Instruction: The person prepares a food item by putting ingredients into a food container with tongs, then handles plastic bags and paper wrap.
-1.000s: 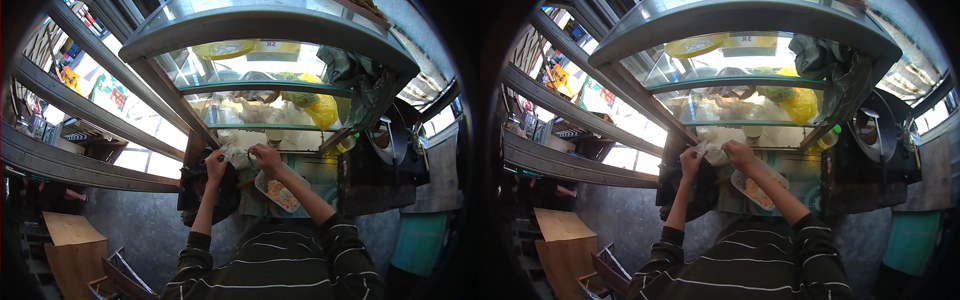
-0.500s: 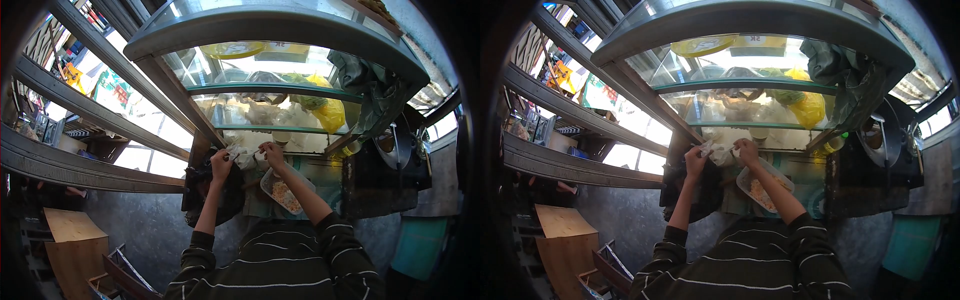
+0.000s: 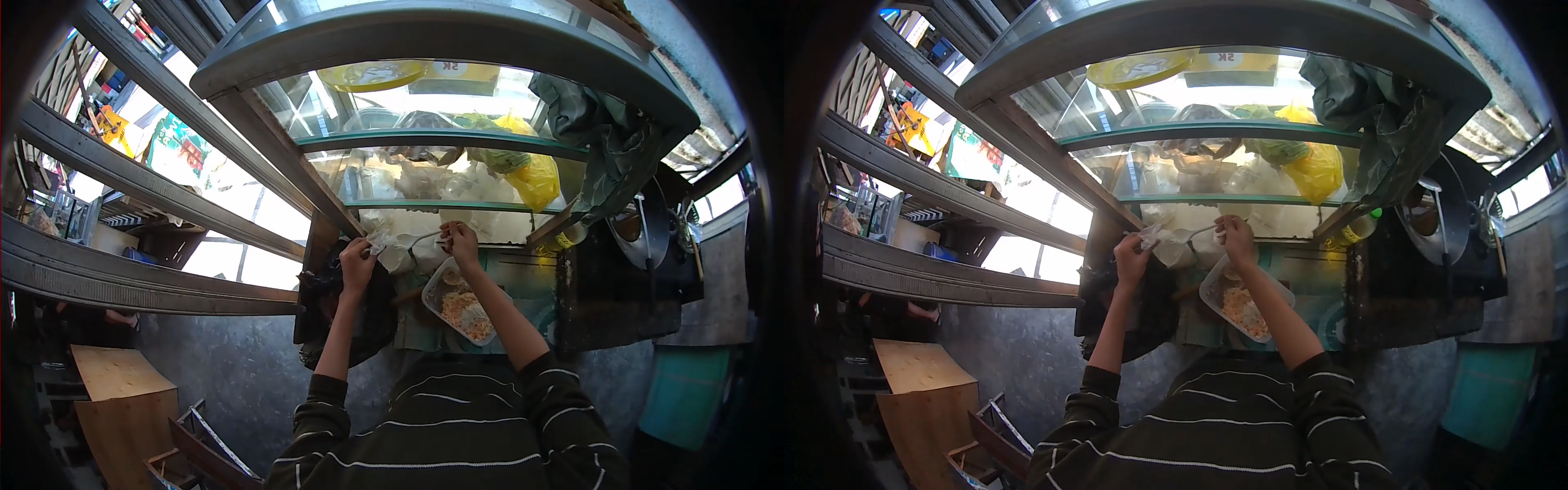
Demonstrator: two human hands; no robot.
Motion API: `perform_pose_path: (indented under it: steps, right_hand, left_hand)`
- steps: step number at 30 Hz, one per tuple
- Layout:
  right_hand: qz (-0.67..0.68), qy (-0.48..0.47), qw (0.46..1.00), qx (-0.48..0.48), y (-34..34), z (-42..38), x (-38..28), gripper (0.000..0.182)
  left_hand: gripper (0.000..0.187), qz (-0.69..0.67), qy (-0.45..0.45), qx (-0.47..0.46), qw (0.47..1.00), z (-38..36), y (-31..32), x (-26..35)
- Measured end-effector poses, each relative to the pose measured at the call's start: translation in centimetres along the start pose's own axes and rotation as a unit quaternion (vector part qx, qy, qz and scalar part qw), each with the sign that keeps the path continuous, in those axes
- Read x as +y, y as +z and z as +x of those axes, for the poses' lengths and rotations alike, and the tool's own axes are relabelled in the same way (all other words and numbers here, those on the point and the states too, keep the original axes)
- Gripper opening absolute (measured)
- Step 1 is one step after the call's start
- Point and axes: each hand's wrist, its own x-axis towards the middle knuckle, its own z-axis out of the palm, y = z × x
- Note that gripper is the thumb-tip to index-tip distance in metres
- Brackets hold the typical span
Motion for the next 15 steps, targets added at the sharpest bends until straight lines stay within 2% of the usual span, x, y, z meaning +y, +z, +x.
perform_pose_path:
  steps: [6, 7, 8, 9, 11, 12, 14, 15]
  right_hand:
    - [0.074, 0.03, 0.996, 0.044, -2.4, -1.4, -1.3, 0.025]
    - [0.072, 0.033, 0.996, 0.052, -3.2, -2.0, -1.5, 0.025]
    - [0.078, 0.042, 0.994, 0.057, -4.1, -2.6, -1.8, 0.024]
    - [0.084, 0.049, 0.993, 0.062, -4.9, -3.1, -2.3, 0.024]
    - [0.064, 0.034, 0.994, 0.08, -7.3, -4.9, -2.4, 0.024]
    - [0.046, 0.017, 0.995, 0.088, -8.4, -5.9, -2.5, 0.025]
    - [0.062, -0.032, 0.99, 0.121, -10.0, -8.8, -3.2, 0.023]
    - [0.002, -0.076, 0.989, 0.129, -11.0, -10.3, -3.1, 0.021]
  left_hand:
    - [0.018, -0.015, -0.015, -0.001, 1.0, 0.0, 0.0, 0.3]
    - [0.02, -0.023, -0.021, 0.001, 1.0, -0.2, -0.1, 0.4]
    - [0.03, 0.019, -0.012, -0.033, 0.999, -0.5, -0.4, 0.4]
    - [0.03, 0.013, -0.013, -0.04, 0.999, -0.8, -0.2, 1.5]
    - [0.039, 0.056, 0.056, 0.141, 0.987, -1.5, -0.1, 4.3]
    - [0.039, 0.054, 0.056, 0.138, 0.987, -2.3, 0.0, 4.9]
    - [0.043, 0.111, 0.079, 0.224, 0.965, -4.2, 0.2, 5.8]
    - [0.043, 0.109, 0.08, 0.221, 0.966, -5.2, 0.8, 6.1]
